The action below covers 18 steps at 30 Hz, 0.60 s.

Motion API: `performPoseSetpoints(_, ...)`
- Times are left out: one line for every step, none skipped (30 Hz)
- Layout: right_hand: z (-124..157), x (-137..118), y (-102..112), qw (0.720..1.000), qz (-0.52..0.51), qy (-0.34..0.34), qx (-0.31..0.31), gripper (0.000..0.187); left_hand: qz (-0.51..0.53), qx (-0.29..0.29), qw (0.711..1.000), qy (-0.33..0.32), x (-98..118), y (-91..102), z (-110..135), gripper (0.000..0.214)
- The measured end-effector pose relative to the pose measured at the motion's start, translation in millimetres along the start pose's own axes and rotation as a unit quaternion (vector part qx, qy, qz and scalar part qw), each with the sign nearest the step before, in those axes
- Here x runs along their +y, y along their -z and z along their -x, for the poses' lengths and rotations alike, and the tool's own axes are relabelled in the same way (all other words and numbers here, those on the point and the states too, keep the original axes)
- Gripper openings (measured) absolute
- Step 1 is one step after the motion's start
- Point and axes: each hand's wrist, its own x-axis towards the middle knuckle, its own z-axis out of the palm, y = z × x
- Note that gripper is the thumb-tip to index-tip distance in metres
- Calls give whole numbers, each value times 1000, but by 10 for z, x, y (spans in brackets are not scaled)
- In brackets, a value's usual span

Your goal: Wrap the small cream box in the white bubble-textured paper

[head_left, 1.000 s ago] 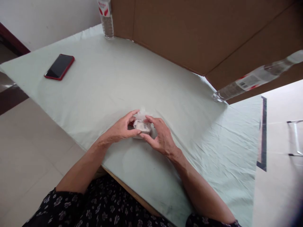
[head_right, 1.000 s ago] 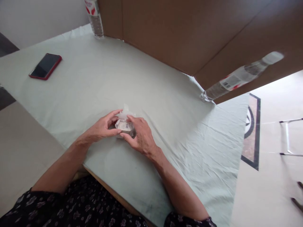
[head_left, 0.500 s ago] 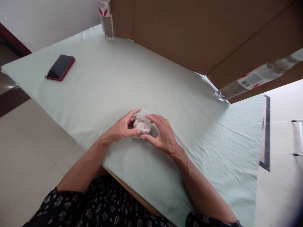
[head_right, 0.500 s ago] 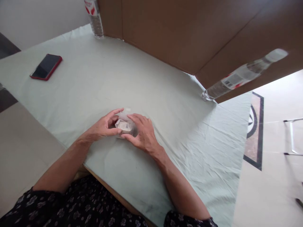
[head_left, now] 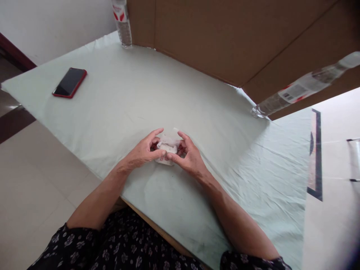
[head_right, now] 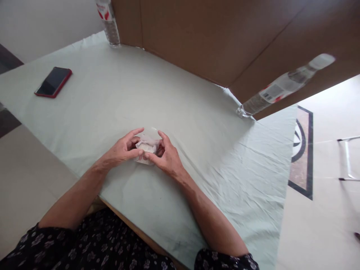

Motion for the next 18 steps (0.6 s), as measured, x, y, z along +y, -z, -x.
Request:
performPoseSetpoints(3,-9,-3,1000,-2,-4,1,95,-5,8,1000,-1,-1,-13,-3,92)
performPoseSetpoints(2,-13,-1,1000,-3,-7,1,95,-8,14,1000,-3,-5,-26,-6,90)
performPoseSetpoints(-2,-13,5,1000,-3,-8,-1,94,-7,17,1000,-4,-11,-37,-11,90)
performPoseSetpoints(-9,-8,15,1000,-4,-8,-4,92,-4,18,1000,-6,-20,-46,-16,89)
performPoseSetpoints(-20,1,27,1000,-8,-6,-7,90,1,18,1000,-7,-32,-51,-22,89)
performPoseSetpoints(-34,14,41,1000,-18,-3,-11,88,5,19,1000,-9,-47,-53,-30,89)
performPoseSetpoints(-54,29,56,999,-35,0,-13,85,9,19,1000,-10,-63,-52,-39,89)
performPoseSetpoints(-80,45,72,998,-58,3,-12,83,12,19,1000,-11,-79,-49,-48,89)
performPoseSetpoints(-112,60,88,997,-83,2,-9,80,15,19,1000,-12,-94,-45,-57,89)
performPoseSetpoints(-150,71,103,994,-105,-3,-5,77,15,18,1000,-14,-105,-40,-66,89)
performPoseSetpoints(-192,77,115,992,-123,-9,0,75,14,17,1000,-16,-114,-35,-73,88)
performPoseSetpoints(-236,77,124,991,-136,-18,4,72,12,17,1000,-19,-120,-31,-79,88)
performPoseSetpoints(-280,70,127,989,-145,-27,8,70,10,16,1000,-20,-123,-27,-84,87)
performPoseSetpoints(-321,57,125,987,-154,-35,12,67,8,15,1000,-21,-123,-25,-87,87)
performPoseSetpoints(-357,40,119,986,-162,-40,16,64,7,13,1000,-22,-122,-23,-88,86)
performPoseSetpoints(-387,20,108,985,-169,-41,20,62,7,10,1000,-22,-120,-22,-88,86)
performPoseSetpoints(-409,-1,96,984,-175,-39,23,59,7,8,1000,-21,-117,-21,-88,86)
performPoseSetpoints(-425,-21,83,983,-178,-34,25,56,7,6,1000,-21,-113,-20,-86,85)
